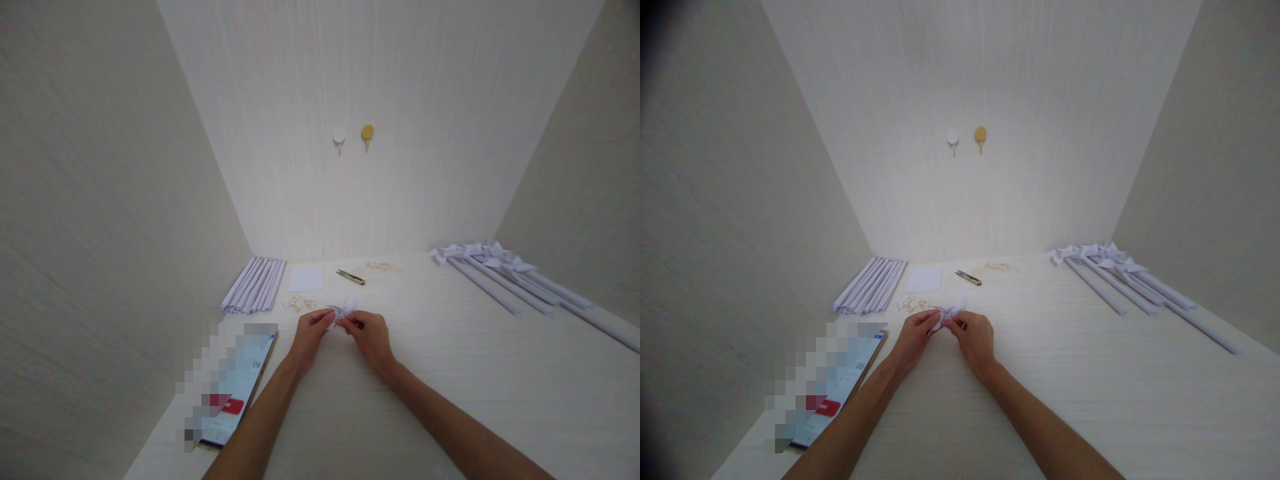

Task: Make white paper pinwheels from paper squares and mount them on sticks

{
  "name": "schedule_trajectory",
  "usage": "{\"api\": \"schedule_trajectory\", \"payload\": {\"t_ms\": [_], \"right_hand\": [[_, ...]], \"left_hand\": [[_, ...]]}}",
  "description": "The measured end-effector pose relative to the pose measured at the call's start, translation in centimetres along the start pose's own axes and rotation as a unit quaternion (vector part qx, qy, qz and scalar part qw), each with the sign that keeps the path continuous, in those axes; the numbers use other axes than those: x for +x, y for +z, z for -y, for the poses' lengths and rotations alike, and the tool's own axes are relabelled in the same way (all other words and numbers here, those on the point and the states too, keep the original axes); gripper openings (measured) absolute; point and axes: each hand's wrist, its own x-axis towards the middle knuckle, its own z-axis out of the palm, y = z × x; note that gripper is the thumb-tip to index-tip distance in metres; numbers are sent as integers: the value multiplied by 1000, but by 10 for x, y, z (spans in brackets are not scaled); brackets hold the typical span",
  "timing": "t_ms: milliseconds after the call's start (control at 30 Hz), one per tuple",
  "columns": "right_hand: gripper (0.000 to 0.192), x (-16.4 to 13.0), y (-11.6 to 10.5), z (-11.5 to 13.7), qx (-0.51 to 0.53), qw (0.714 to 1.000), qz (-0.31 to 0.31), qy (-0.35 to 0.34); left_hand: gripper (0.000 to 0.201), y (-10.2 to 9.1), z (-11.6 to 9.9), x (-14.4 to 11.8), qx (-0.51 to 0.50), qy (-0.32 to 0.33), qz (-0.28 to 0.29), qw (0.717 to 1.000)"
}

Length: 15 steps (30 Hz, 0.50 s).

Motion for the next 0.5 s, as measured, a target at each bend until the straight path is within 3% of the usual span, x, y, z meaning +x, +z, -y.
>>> {"api": "schedule_trajectory", "payload": {"t_ms": [500], "right_hand": [[32, 2, 1, -3, 62, 997, 7, 36]], "left_hand": [[19, 4, -5, -4, -26, -9, 30, 999]]}}
